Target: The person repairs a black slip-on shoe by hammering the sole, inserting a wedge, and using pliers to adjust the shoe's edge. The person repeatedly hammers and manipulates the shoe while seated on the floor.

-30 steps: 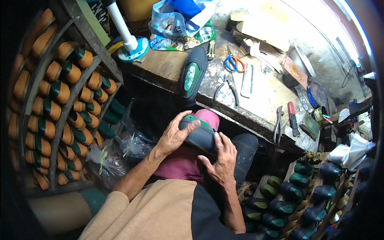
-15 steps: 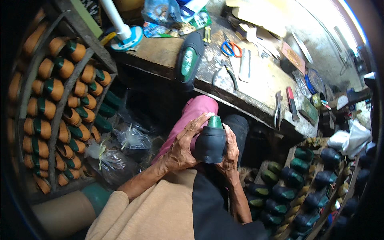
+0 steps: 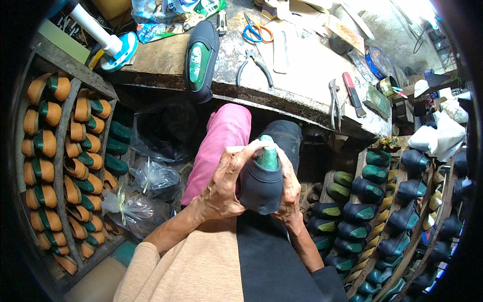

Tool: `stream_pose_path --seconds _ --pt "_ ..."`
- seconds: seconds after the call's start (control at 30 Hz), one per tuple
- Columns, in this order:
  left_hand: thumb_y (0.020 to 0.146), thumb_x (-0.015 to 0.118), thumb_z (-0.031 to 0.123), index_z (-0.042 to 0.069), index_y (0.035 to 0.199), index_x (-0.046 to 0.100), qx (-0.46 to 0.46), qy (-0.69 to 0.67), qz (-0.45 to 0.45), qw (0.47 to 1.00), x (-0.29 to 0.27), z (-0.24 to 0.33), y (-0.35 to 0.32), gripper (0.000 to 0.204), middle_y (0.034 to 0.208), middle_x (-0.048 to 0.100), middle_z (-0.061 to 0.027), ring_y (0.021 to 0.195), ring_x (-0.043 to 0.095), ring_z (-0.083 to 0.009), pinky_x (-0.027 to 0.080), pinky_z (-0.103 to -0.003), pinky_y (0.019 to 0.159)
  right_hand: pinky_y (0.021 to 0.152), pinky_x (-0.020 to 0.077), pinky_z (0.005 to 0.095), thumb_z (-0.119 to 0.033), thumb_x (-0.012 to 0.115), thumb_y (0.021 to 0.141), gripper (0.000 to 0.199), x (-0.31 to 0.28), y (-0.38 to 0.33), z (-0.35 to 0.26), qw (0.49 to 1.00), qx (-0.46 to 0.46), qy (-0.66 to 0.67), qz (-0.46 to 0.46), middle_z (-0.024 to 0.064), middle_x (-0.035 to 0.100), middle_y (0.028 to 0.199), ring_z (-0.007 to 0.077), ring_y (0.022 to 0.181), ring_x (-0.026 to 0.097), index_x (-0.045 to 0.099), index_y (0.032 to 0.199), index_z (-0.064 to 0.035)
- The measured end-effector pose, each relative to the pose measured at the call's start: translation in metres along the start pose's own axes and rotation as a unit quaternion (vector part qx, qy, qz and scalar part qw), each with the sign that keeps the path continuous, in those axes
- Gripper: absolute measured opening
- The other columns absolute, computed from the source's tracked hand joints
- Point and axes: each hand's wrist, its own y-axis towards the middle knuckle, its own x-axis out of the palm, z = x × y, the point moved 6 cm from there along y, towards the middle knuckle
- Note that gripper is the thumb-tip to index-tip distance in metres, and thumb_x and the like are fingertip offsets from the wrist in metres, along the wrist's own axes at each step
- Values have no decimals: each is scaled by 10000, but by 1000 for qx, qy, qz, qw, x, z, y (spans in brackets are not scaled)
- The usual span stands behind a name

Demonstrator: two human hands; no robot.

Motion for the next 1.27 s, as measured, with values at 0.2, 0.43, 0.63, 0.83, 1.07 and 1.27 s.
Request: stream_pose_path --seconds 0.2,0.43,0.63,0.83,1.07,1.27 --pt "661 991 27 20 1699 484 -3 30 3 1000 -5 7 0 1156 1627 604 -187 1377 623 -380 506 -476 1223 1294 457 540 -159 904 838 1064 -4 3 -9 998 39 36 -44 339 536 1680 521 1518 584 374 1728 84" --pt "643 878 -73 45 1597 664 2 20 32 999 -14 9 23 985 1471 674 -163 1346 663 -351 524 -463 1196 1288 440 540 -325 807 864 980 -35 27 -18 986 31 141 -78 324 542 1666 487 1533 564 458 1694 62" --pt "713 794 -51 111 1600 681 -81 79 44 993 -14 -15 57 908 1298 664 -163 1233 683 -341 575 -435 1091 1005 599 476 -324 741 1018 577 -99 76 68 982 139 110 61 247 737 1337 371 1200 739 681 1451 53" --pt "821 647 -72 178 1519 749 -120 87 47 988 -15 -76 102 749 1247 612 -155 1114 688 -315 588 -403 1021 971 587 582 -347 794 1048 561 -121 102 180 871 164 -458 69 350 611 1352 536 1192 676 601 1362 76" --pt "1007 758 4 138 1474 764 -151 0 -20 988 13 -138 122 486 1428 658 -122 1308 677 -253 549 -364 1132 742 628 487 -193 577 1149 234 -129 91 239 953 220 -202 41 320 621 1233 404 887 741 623 1098 31" --pt "1023 803 33 60 1432 772 -147 -101 -27 984 41 -151 116 412 1452 751 -104 1431 641 -224 448 -383 1271 709 630 349 -362 574 1221 419 -105 52 178 920 141 314 187 295 716 1247 257 754 746 636 1325 40"
